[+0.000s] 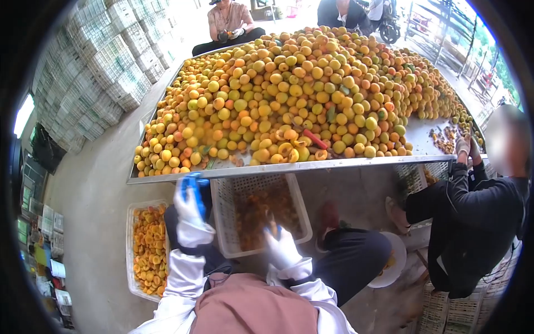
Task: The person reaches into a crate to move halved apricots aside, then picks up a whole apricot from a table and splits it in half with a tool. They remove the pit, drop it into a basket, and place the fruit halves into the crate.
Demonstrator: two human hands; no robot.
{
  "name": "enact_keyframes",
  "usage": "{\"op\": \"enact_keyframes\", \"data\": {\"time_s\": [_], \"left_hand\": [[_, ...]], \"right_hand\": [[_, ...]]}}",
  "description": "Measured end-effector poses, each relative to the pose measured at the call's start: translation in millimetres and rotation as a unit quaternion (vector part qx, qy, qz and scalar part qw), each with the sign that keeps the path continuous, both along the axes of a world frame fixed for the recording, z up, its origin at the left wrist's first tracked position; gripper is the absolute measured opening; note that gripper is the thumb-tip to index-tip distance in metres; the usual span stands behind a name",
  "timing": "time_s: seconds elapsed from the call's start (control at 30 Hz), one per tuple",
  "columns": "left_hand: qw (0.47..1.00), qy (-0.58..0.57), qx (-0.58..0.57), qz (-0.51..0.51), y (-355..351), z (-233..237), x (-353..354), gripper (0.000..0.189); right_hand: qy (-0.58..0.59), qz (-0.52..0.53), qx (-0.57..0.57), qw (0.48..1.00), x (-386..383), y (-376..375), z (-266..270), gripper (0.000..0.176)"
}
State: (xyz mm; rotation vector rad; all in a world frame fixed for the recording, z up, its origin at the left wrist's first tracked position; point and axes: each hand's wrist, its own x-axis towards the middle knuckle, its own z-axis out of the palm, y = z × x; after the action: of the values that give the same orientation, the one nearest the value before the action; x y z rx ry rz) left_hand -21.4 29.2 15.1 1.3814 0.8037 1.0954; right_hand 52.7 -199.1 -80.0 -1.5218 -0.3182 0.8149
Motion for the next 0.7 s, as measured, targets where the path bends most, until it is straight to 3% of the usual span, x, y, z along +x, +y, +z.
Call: {"op": "enact_keyframes", "data": {"time_s": [0.07, 0.13, 0.2, 0.23, 0.27, 0.3, 0.4, 0.43, 0.5, 0.53, 0.57, 0.6, 0.63, 0.7], "left_hand": [[0.994, 0.026, 0.096, 0.051, 39, 8, -42, 0.017], [0.987, 0.061, 0.092, 0.118, 66, 13, -91, 0.018], [0.981, 0.047, 0.123, 0.143, 134, -41, -164, 0.020], [0.961, 0.116, 0.154, 0.201, 165, -69, -200, 0.022], [0.931, 0.184, 0.184, 0.256, 181, -83, -221, 0.025], [0.769, 0.513, 0.272, 0.266, 147, -44, -216, 0.034], [0.746, 0.478, 0.373, 0.275, 133, -38, -185, 0.039], [0.791, 0.437, 0.370, 0.214, 116, -20, -149, 0.039], [0.831, 0.348, 0.421, 0.103, 87, 3, -75, 0.040], [0.864, 0.319, 0.390, 0.019, 70, 16, -35, 0.040], [0.842, 0.297, 0.450, -0.034, 62, 17, 1, 0.040], [0.858, 0.262, 0.426, -0.115, 47, 20, 39, 0.038], [0.828, 0.239, 0.481, -0.163, 32, 25, 73, 0.039], [0.821, 0.233, 0.456, -0.252, 10, 18, 132, 0.032]], "right_hand": [[-0.079, 0.010, -0.009, 0.997, 0, 0, 0, 0.023], [-0.079, 0.018, -0.039, 0.996, -3, -1, -4, 0.022], [-0.198, 0.012, -0.063, 0.978, -9, 0, -5, 0.025], [-0.166, 0.039, -0.066, 0.983, -9, -2, 6, 0.029], [-0.161, 0.038, -0.063, 0.984, -10, -2, 10, 0.029], [-0.177, 0.051, -0.069, 0.981, -10, -2, 13, 0.029], [-0.204, 0.059, -0.074, 0.974, -9, 2, 22, 0.029], [-0.221, 0.063, -0.079, 0.970, -9, 1, 24, 0.029], [-0.222, 0.069, -0.076, 0.970, -10, 2, 19, 0.030], [-0.225, 0.072, -0.074, 0.969, -11, 2, 17, 0.030], [-0.229, 0.070, -0.074, 0.968, -11, 2, 14, 0.030], [-0.221, 0.065, -0.080, 0.970, -10, 2, 11, 0.030], [-0.214, 0.059, -0.086, 0.971, -10, 2, 7, 0.031], [-0.207, 0.028, -0.074, 0.975, -12, 1, -6, 0.031]]}}
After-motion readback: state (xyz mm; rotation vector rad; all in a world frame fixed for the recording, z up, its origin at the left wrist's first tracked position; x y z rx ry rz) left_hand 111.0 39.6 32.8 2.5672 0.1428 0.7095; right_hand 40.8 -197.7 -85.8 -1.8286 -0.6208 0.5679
